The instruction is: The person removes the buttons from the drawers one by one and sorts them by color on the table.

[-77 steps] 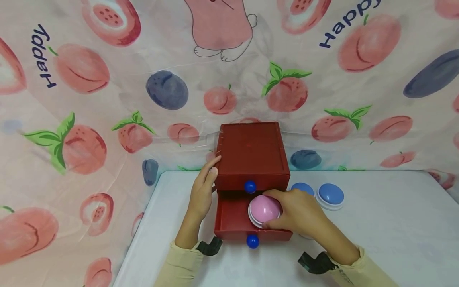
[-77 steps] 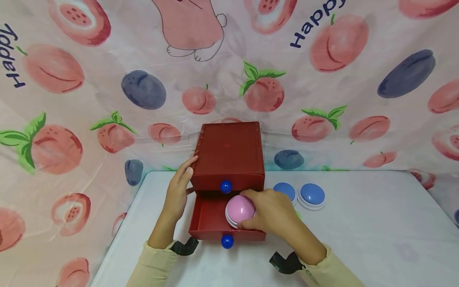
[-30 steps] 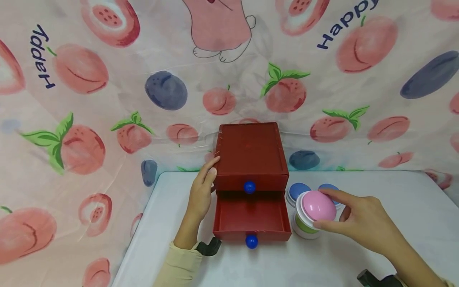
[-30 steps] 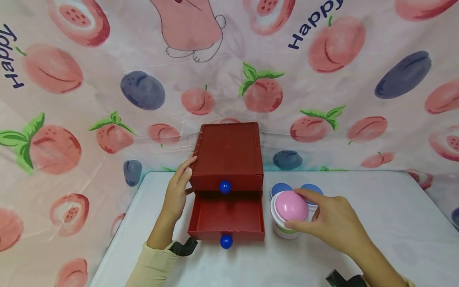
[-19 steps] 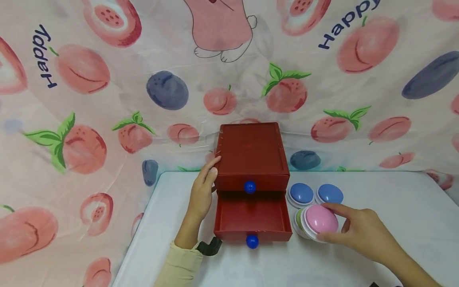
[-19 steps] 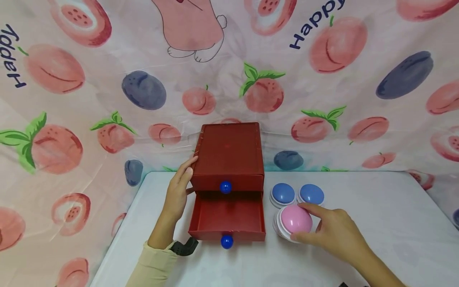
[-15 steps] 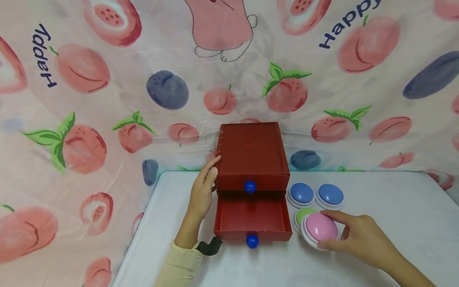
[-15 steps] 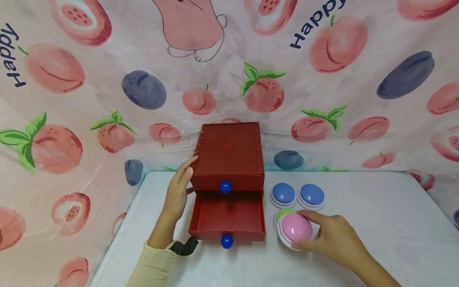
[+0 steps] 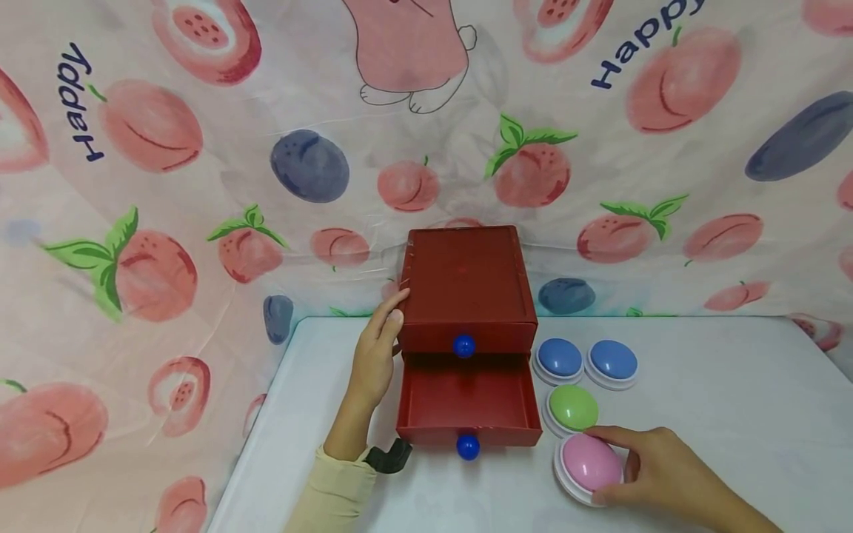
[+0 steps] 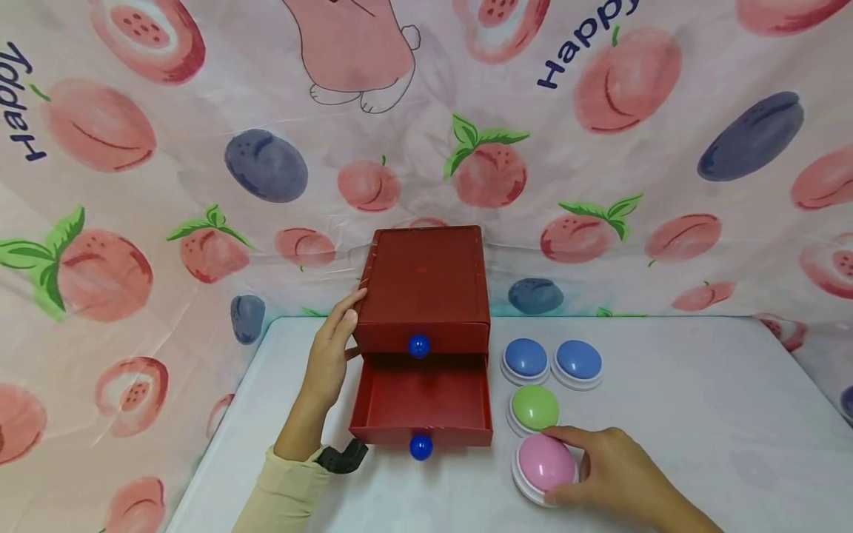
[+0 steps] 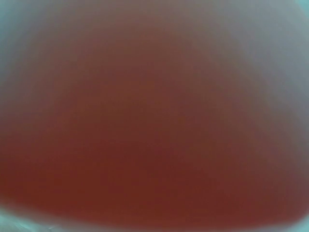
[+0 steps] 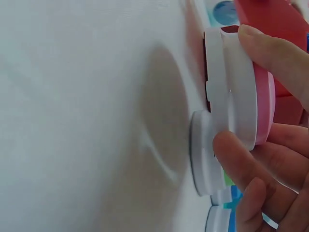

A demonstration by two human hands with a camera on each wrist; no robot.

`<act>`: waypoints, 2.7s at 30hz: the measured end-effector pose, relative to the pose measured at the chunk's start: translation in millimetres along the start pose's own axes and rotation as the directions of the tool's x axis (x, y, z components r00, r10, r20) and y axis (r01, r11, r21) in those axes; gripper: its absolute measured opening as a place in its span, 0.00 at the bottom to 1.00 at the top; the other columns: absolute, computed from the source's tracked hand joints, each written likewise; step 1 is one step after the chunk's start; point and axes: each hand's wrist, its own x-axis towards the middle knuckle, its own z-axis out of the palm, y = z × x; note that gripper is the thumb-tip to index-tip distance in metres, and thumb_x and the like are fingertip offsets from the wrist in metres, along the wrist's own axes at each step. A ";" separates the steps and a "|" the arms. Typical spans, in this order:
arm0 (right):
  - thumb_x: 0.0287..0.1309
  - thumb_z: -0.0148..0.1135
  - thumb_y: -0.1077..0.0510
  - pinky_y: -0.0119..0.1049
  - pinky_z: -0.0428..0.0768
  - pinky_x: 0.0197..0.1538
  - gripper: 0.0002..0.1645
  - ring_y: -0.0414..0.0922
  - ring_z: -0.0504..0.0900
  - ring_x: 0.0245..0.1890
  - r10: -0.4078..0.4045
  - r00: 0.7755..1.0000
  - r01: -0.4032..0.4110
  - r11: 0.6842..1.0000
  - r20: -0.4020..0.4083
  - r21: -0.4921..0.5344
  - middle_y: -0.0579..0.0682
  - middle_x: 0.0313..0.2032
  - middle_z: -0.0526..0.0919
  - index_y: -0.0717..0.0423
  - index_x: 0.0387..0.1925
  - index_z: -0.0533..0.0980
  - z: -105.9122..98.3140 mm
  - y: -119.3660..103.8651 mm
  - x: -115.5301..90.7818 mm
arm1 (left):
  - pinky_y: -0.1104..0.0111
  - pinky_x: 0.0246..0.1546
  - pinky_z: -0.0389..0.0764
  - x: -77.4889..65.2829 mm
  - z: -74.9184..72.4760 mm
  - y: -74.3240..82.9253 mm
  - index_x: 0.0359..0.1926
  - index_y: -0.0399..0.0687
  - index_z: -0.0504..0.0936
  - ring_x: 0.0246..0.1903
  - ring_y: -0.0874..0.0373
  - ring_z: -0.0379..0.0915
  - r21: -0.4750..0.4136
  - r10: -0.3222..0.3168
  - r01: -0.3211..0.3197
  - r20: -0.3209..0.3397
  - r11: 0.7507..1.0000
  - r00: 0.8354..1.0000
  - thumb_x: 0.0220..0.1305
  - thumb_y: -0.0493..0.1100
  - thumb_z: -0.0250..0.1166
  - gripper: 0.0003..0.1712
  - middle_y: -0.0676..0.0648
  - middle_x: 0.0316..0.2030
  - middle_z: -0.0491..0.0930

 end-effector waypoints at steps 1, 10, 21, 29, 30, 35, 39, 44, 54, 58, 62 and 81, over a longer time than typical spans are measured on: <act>0.39 0.80 0.31 0.27 0.73 0.27 0.52 0.34 0.71 0.26 0.021 1.000 -0.021 1.000 0.011 0.007 0.38 0.22 0.76 0.46 0.66 0.76 1.3 0.5 -0.1 | 0.34 0.59 0.74 0.0 0.0 0.0 0.71 0.73 0.71 0.67 0.45 0.69 -0.001 0.000 0.000 0.001 1.000 1.000 0.79 0.60 0.48 0.24 0.52 0.73 0.67; 0.34 0.81 0.29 0.29 0.77 0.27 0.55 0.38 0.74 0.27 0.094 0.993 -0.097 0.994 0.066 0.043 0.43 0.25 0.77 0.43 0.66 0.77 12.3 7.8 1.3 | 0.34 0.59 0.74 -0.4 0.0 1.0 0.71 0.73 0.71 0.67 0.45 0.69 0.000 0.000 0.000 0.001 1.000 1.000 0.79 0.60 0.47 0.24 0.52 0.72 0.67; 0.28 0.81 0.27 0.29 0.79 0.29 0.59 0.39 0.74 0.28 0.121 0.992 -0.122 0.992 0.045 0.019 0.40 0.26 0.78 0.42 0.67 0.76 18.8 12.5 5.5 | 0.35 0.59 0.75 0.3 0.5 -0.4 0.71 0.74 0.70 0.67 0.46 0.70 -0.003 0.000 0.000 0.006 1.000 1.000 0.79 0.60 0.48 0.24 0.52 0.72 0.67; 0.28 0.81 0.26 0.29 0.80 0.30 0.59 0.39 0.75 0.30 0.109 0.992 -0.111 0.993 0.059 0.043 0.39 0.29 0.78 0.41 0.67 0.76 19.0 14.2 6.6 | 0.36 0.58 0.75 0.1 0.0 0.2 0.71 0.73 0.70 0.67 0.45 0.70 0.010 0.004 -0.004 0.000 1.000 1.000 0.79 0.60 0.47 0.24 0.52 0.73 0.67; 0.28 0.81 0.26 0.29 0.80 0.30 0.59 0.40 0.75 0.30 0.109 0.992 -0.112 0.993 0.064 0.046 0.40 0.29 0.78 0.41 0.67 0.76 19.0 14.1 6.7 | 0.36 0.58 0.76 -0.1 0.0 0.3 0.71 0.73 0.70 0.67 0.45 0.70 0.012 0.003 -0.003 0.000 1.000 1.000 0.79 0.60 0.47 0.24 0.52 0.73 0.67; 0.28 0.81 0.26 0.29 0.78 0.29 0.60 0.40 0.74 0.30 0.109 0.991 -0.112 0.993 0.075 0.046 0.40 0.29 0.78 0.42 0.67 0.76 18.8 14.7 7.1 | 0.36 0.58 0.76 -0.7 -0.1 0.6 0.71 0.73 0.70 0.67 0.45 0.70 0.015 0.002 -0.002 0.001 1.000 1.000 0.79 0.60 0.47 0.24 0.52 0.73 0.66; 0.28 0.81 0.27 0.28 0.78 0.29 0.59 0.39 0.74 0.31 0.090 0.993 -0.093 0.995 0.075 0.035 0.39 0.30 0.78 0.41 0.66 0.76 17.7 15.7 7.4 | 0.37 0.58 0.76 -0.5 0.1 1.0 0.71 0.74 0.70 0.67 0.45 0.70 0.015 0.001 -0.001 0.000 1.000 1.000 0.79 0.60 0.47 0.24 0.52 0.73 0.67; 0.29 0.80 0.26 0.29 0.79 0.30 0.60 0.39 0.74 0.32 0.087 0.993 -0.090 0.995 0.077 0.043 0.40 0.31 0.78 0.41 0.68 0.75 15.6 16.0 6.2 | 0.37 0.58 0.76 -0.7 0.5 1.6 0.71 0.74 0.70 0.67 0.45 0.70 0.013 0.004 -0.004 0.001 1.000 1.000 0.79 0.60 0.47 0.24 0.52 0.73 0.67; 0.46 0.77 0.34 0.26 0.68 0.23 0.42 0.31 0.68 0.20 -0.140 0.982 0.144 0.989 -0.128 0.020 0.34 0.17 0.69 0.43 0.62 0.80 1.5 3.6 8.0 | 0.37 0.58 0.77 -0.4 0.4 1.5 0.72 0.73 0.70 0.67 0.45 0.70 0.013 0.012 -0.012 0.007 1.000 1.000 0.79 0.60 0.47 0.24 0.52 0.73 0.66; 0.49 0.79 0.39 0.25 0.69 0.22 0.35 0.29 0.68 0.19 -0.293 0.923 0.307 0.952 -0.248 0.017 0.29 0.17 0.68 0.46 0.58 0.82 -2.7 -7.5 8.5 | 0.37 0.58 0.76 -0.4 0.2 1.0 0.72 0.73 0.70 0.67 0.45 0.69 0.012 0.013 -0.013 0.009 1.000 1.000 0.79 0.60 0.47 0.24 0.52 0.73 0.66; 0.48 0.80 0.43 0.26 0.71 0.20 0.32 0.28 0.69 0.19 -0.342 0.886 0.374 0.927 -0.313 0.043 0.28 0.18 0.70 0.45 0.56 0.83 -4.8 -26.1 8.4 | 0.36 0.59 0.76 -0.6 0.3 0.4 0.72 0.73 0.69 0.68 0.45 0.68 0.006 0.014 -0.014 0.014 1.000 1.000 0.79 0.60 0.48 0.25 0.52 0.74 0.65; 0.44 0.83 0.57 0.19 0.72 0.24 0.25 0.28 0.72 0.21 -0.537 0.678 0.649 0.758 -0.502 0.064 0.32 0.22 0.77 0.47 0.48 0.87 6.9 -76.8 30.3 | 0.36 0.59 0.75 -0.5 -0.7 -1.2 0.72 0.73 0.70 0.67 0.45 0.69 -0.009 0.017 -0.017 0.013 1.000 1.000 0.79 0.60 0.48 0.24 0.52 0.73 0.66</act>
